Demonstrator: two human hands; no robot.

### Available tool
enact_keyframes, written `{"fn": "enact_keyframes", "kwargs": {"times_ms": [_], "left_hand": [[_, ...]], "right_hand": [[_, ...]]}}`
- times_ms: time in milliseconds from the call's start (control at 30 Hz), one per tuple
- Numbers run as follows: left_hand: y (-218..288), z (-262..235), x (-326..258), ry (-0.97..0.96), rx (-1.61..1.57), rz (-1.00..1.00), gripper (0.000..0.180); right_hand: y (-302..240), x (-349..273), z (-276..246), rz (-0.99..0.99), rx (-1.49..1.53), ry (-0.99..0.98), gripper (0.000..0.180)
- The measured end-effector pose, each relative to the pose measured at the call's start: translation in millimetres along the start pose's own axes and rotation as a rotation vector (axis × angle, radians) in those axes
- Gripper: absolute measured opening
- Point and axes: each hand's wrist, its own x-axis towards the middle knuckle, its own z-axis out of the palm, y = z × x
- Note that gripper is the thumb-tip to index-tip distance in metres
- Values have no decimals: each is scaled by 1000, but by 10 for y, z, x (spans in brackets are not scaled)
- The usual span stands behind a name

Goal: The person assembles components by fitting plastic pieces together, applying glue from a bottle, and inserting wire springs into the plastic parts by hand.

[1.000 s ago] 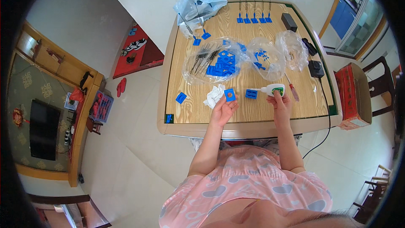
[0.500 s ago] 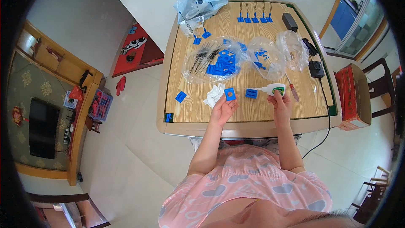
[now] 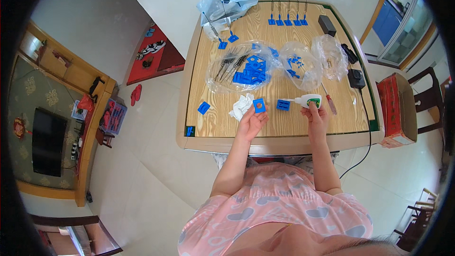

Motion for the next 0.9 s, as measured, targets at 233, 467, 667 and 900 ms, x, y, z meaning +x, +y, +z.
{"fn": "enact_keyframes", "kwargs": {"times_ms": [233,467,667,900], "left_hand": [[-11,11,9,19,21,3,30],[-11,11,4,31,25,9,32],[-10,12,6,36,19,-4,33],[-11,13,3,23,19,4,33]], "right_hand": [[-12,5,-12,-15,6,-10,19],[-13,-1,8,-21,6,-3,19],[6,7,-11,-23,-2,-4,19],[3,4,-1,-18,5,-8,20]]}}
